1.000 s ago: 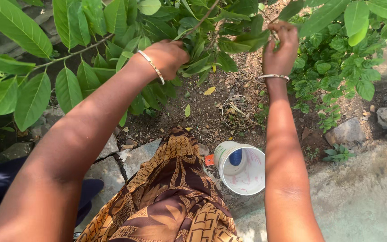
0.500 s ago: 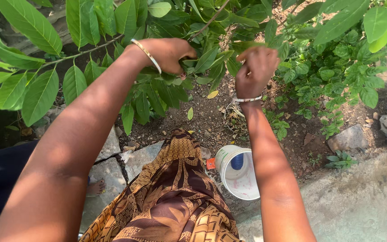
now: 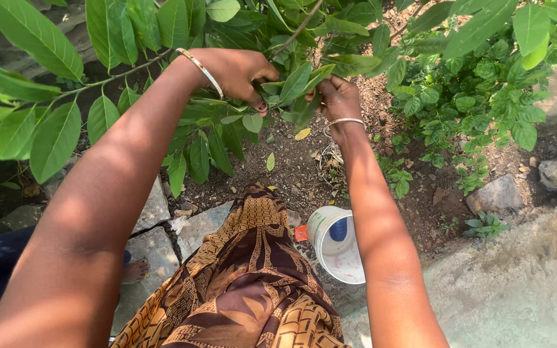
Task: The person uses their hands to pick individual leaves from a plant and places them into a blue plastic container, later pouring water from the container onto their hands to wash them.
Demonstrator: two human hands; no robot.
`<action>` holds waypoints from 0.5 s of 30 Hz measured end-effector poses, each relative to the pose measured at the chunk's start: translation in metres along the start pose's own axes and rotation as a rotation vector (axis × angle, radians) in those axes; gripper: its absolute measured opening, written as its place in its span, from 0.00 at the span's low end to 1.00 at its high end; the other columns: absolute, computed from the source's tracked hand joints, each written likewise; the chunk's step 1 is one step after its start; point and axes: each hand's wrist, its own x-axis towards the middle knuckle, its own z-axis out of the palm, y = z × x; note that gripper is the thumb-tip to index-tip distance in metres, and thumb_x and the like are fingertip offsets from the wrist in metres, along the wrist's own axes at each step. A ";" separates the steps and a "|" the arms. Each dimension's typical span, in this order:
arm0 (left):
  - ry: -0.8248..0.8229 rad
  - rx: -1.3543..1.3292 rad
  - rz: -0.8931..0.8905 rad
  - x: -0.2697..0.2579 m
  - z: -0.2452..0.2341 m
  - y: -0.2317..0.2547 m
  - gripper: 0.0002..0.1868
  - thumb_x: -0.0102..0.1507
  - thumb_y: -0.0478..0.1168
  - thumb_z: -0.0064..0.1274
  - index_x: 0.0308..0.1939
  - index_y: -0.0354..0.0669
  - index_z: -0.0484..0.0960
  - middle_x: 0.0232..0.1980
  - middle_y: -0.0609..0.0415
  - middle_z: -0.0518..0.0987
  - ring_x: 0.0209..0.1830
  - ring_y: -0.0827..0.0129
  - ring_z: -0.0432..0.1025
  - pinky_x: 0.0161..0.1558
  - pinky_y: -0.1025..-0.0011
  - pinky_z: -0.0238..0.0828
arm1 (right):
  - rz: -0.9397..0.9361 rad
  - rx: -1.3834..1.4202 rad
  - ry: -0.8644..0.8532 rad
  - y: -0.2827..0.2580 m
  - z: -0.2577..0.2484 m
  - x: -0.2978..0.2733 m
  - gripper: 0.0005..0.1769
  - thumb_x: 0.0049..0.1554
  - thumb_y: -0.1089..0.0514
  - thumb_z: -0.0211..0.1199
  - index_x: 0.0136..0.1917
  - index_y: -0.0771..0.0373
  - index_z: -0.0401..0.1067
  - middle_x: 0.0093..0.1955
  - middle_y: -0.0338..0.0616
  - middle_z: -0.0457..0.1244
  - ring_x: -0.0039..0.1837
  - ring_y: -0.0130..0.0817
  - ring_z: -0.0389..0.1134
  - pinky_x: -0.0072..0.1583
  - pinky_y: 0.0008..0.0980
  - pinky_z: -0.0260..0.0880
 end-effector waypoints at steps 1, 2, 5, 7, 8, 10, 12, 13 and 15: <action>-0.006 0.002 -0.003 -0.001 0.000 0.000 0.31 0.52 0.46 0.67 0.59 0.43 0.79 0.51 0.48 0.85 0.47 0.58 0.79 0.53 0.62 0.72 | 0.007 -0.042 0.011 -0.001 0.001 -0.001 0.07 0.63 0.64 0.59 0.49 0.66 0.79 0.40 0.44 0.72 0.38 0.28 0.73 0.43 0.27 0.74; -0.013 0.005 -0.006 -0.002 0.000 -0.001 0.31 0.52 0.46 0.67 0.59 0.43 0.79 0.51 0.48 0.85 0.47 0.58 0.79 0.53 0.62 0.72 | 0.014 -0.084 0.021 -0.001 0.001 -0.001 0.07 0.64 0.64 0.59 0.49 0.66 0.78 0.40 0.45 0.72 0.38 0.28 0.72 0.40 0.26 0.69; -0.017 0.028 0.017 -0.002 0.002 -0.001 0.30 0.53 0.46 0.67 0.57 0.42 0.80 0.49 0.47 0.85 0.47 0.57 0.79 0.53 0.61 0.73 | 0.004 -0.103 0.042 0.001 -0.001 0.003 0.07 0.62 0.66 0.60 0.49 0.66 0.79 0.40 0.46 0.71 0.37 0.29 0.70 0.41 0.27 0.70; 0.006 0.044 0.046 -0.002 0.005 -0.002 0.30 0.53 0.45 0.67 0.57 0.42 0.80 0.49 0.46 0.85 0.47 0.56 0.79 0.52 0.61 0.73 | -0.066 -0.109 0.036 0.007 -0.001 0.007 0.07 0.61 0.68 0.61 0.50 0.66 0.79 0.41 0.45 0.71 0.37 0.29 0.68 0.43 0.27 0.71; 0.027 0.052 0.064 -0.003 0.007 -0.003 0.30 0.53 0.44 0.67 0.58 0.41 0.80 0.49 0.45 0.85 0.47 0.55 0.79 0.52 0.60 0.73 | -0.128 -0.126 0.026 0.011 0.000 0.008 0.06 0.61 0.70 0.62 0.50 0.67 0.78 0.41 0.45 0.70 0.38 0.28 0.68 0.43 0.26 0.70; 0.040 0.066 0.064 -0.001 0.010 -0.002 0.29 0.53 0.43 0.66 0.58 0.41 0.80 0.49 0.45 0.85 0.47 0.55 0.80 0.51 0.60 0.74 | -0.230 -0.230 0.058 0.016 0.000 0.008 0.07 0.59 0.72 0.62 0.49 0.67 0.77 0.42 0.42 0.70 0.39 0.26 0.68 0.44 0.25 0.70; 0.027 0.084 0.026 0.000 0.012 0.001 0.28 0.54 0.43 0.66 0.57 0.40 0.80 0.49 0.45 0.86 0.46 0.54 0.80 0.50 0.58 0.75 | -0.313 -0.397 0.136 0.020 0.004 0.007 0.09 0.56 0.72 0.61 0.49 0.66 0.77 0.42 0.40 0.71 0.41 0.25 0.70 0.44 0.25 0.74; 0.041 0.093 0.027 0.000 0.012 0.003 0.28 0.54 0.43 0.66 0.57 0.40 0.80 0.49 0.45 0.85 0.47 0.53 0.80 0.50 0.58 0.74 | -0.345 -0.419 0.133 0.020 0.003 0.006 0.09 0.57 0.72 0.61 0.49 0.67 0.77 0.41 0.41 0.70 0.40 0.25 0.70 0.44 0.26 0.73; 0.068 0.112 0.032 -0.001 0.013 0.003 0.30 0.54 0.44 0.67 0.59 0.41 0.79 0.49 0.44 0.84 0.48 0.52 0.78 0.50 0.56 0.73 | -0.410 -0.464 0.130 0.021 -0.001 0.004 0.09 0.58 0.73 0.60 0.51 0.68 0.76 0.40 0.43 0.70 0.40 0.27 0.69 0.45 0.27 0.72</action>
